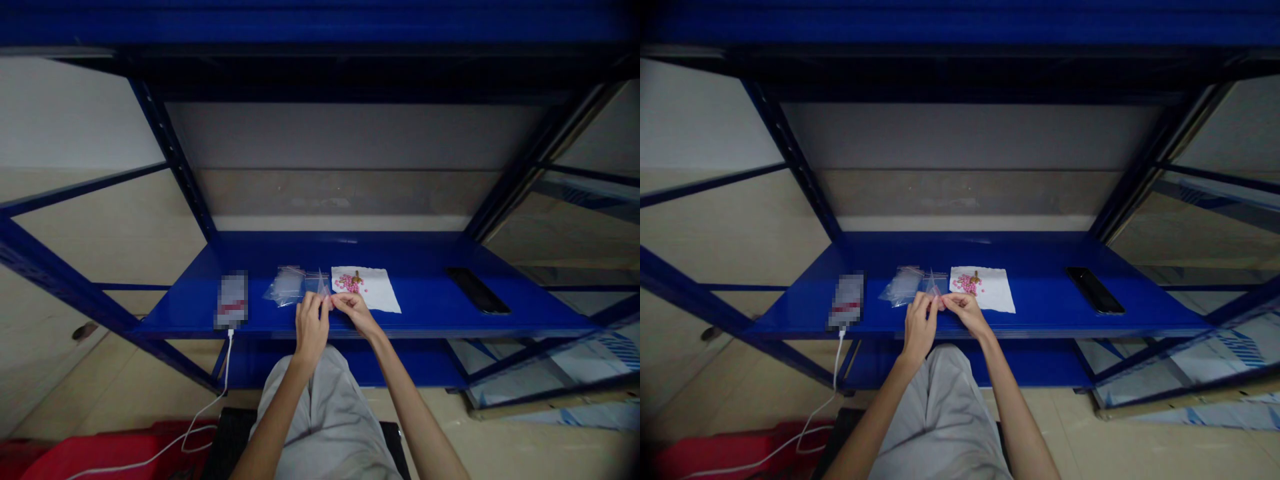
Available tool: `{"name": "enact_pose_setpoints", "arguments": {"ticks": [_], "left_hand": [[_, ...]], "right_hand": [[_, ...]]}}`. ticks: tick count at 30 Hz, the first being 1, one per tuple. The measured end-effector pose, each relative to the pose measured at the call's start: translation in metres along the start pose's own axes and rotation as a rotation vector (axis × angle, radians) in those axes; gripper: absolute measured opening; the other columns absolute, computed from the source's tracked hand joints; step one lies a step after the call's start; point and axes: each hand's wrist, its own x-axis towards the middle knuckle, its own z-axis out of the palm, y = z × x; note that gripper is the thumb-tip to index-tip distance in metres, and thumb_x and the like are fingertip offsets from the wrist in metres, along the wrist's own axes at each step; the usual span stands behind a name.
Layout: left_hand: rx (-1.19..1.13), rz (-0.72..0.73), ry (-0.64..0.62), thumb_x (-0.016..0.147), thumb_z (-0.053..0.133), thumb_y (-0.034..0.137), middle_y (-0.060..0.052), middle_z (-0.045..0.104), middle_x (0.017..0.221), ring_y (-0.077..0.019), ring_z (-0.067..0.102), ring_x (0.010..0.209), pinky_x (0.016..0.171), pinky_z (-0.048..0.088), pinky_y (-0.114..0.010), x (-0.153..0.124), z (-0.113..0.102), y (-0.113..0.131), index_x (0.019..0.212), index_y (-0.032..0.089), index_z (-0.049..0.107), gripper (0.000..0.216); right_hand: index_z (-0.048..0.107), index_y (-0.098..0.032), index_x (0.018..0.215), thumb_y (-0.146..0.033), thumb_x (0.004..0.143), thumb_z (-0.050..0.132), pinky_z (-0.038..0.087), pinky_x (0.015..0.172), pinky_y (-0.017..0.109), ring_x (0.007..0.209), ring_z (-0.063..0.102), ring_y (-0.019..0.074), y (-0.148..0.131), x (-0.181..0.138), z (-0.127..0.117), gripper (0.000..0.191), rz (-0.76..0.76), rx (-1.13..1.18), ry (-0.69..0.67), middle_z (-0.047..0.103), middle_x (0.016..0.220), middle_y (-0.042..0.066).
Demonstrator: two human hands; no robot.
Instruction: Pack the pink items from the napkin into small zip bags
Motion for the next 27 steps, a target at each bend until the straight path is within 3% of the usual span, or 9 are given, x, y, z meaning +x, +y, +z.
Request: {"name": "enact_pose_setpoints", "arguments": {"ticks": [4, 7, 11, 20, 27], "left_hand": [[0.053, -0.069, 0.135, 0.084, 0.047, 0.034, 0.000, 0.050, 0.075, -0.0141, 0.050, 0.072, 0.069, 0.034, -0.028, -0.001, 0.001, 0.000, 0.073, 0.019, 0.047, 0.019], [0.107, -0.112, 0.235, 0.078, 0.055, 0.042, 0.001, 0.047, 0.071, -0.0145, 0.049, 0.069, 0.066, 0.033, -0.027, 0.000, 0.004, 0.004, 0.069, 0.019, 0.044, 0.026], [0.135, -0.037, 0.167, 0.080, 0.052, 0.040, 0.001, 0.048, 0.070, -0.0142, 0.050, 0.072, 0.068, 0.032, -0.028, 0.004, 0.008, 0.009, 0.061, 0.019, 0.046, 0.029], [-0.030, 0.051, 0.040, 0.089, 0.036, 0.025, -0.002, 0.052, 0.082, -0.0124, 0.052, 0.074, 0.070, 0.038, -0.025, 0.009, 0.013, 0.000, 0.078, 0.020, 0.055, 0.023], [0.113, 0.125, -0.009, 0.088, 0.036, 0.022, -0.002, 0.052, 0.081, -0.0135, 0.052, 0.074, 0.069, 0.037, -0.026, 0.013, 0.009, -0.004, 0.078, 0.020, 0.054, 0.021]], "right_hand": [[0.069, -0.017, 0.067, -0.037, 0.069, 0.066, 0.046, 0.064, 0.026, 0.062, 0.059, 0.0138, 0.003, 0.002, -0.001, 0.021, 0.011, -0.005, 0.071, 0.066, 0.064, 0.002], [0.070, -0.017, 0.064, -0.038, 0.061, 0.072, 0.048, 0.062, 0.028, 0.060, 0.060, 0.0156, 0.008, 0.005, -0.002, 0.021, 0.025, 0.001, 0.190, 0.068, 0.063, 0.004], [0.068, -0.018, 0.058, -0.036, 0.051, 0.077, 0.048, 0.060, 0.029, 0.059, 0.062, 0.0174, 0.011, 0.007, -0.002, 0.021, 0.049, 0.006, 0.249, 0.068, 0.061, 0.004], [0.066, -0.018, 0.070, -0.035, 0.063, 0.072, 0.049, 0.066, 0.026, 0.064, 0.062, 0.0142, 0.015, 0.006, -0.002, 0.020, -0.003, 0.015, 0.153, 0.068, 0.070, 0.002], [0.066, -0.018, 0.073, -0.038, 0.067, 0.068, 0.049, 0.069, 0.028, 0.068, 0.062, 0.0161, 0.012, 0.005, 0.000, 0.021, -0.030, -0.028, 0.209, 0.068, 0.072, 0.003]]}}
